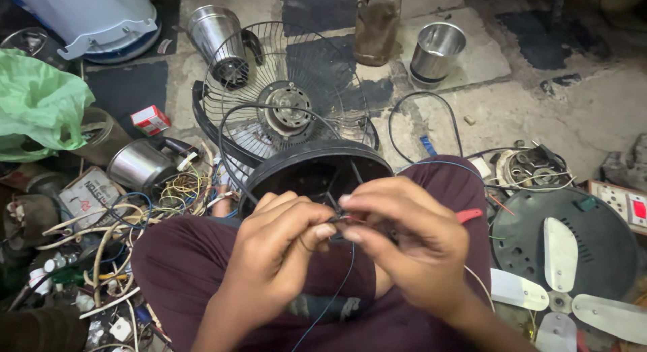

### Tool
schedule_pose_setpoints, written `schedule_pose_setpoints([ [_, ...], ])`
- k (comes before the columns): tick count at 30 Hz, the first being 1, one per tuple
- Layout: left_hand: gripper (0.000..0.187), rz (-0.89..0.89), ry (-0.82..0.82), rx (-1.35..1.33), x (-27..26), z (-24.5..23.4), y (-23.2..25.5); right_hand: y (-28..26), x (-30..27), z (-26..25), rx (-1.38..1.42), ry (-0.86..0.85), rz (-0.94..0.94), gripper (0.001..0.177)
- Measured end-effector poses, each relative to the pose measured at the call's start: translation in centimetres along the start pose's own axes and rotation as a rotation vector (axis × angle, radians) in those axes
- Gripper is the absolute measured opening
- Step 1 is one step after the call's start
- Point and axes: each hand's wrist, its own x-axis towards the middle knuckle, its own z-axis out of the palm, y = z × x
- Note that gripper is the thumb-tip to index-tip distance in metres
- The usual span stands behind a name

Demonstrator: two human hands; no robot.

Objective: The person strips and connects wires for an electric fan using a wire stripper and by hand while sitting on the floor.

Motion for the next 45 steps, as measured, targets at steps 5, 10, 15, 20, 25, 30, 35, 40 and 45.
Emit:
schedule_pose_setpoints([
  [5,0.019,-0.107,0.071,-0.106,-0.6,-0.1,0.4,0.1,0.7,1.8,-0.024,0.059,-0.07,0.022],
  [10,0.026,-0.282,0.314,-0.127,-1.4,0.9,1.4,0.5,0.6,2.3,-0.257,-0.022,-0.132,0.02],
  [15,0.008,-0.448,0.383,-0.284,-2.4,1.8,1.2,0.9,0.6,3.3,-0.341,-0.059,-0.237,0.021],
  [20,0.004,-0.493,0.601,-0.399,-3.3,4.3,1.4,1.3,0.4,4.3,-0.301,-0.059,-0.257,0.02],
  [25,0.003,-0.403,0.761,-0.632,-3.7,5.9,1.3,1.5,-0.7,5.8,-0.243,0.076,-0.232,0.019],
  [30,0.004,-0.333,0.859,-0.909,-3.9,5.8,1.5,2.0,-1.1,7.3,-0.17,0.122,-0.277,0.019],
  [35,0.001,-0.296,0.887,-1.039,-4.5,5.6,1.1,2.6,-1.0,8.6,-0.197,0.141,-0.386,0.019],
  [40,0.002,-0.272,0.859,-1.028,-4.7,5.5,0.6,2.8,-1.1,8.9,-0.175,0.154,-0.377,0.019],
  [45,0.01,-0.303,0.63,-0.607,-5.0,4.0,-0.1,3.3,-2.1,7.7,-0.071,0.118,-0.168,0.018],
])
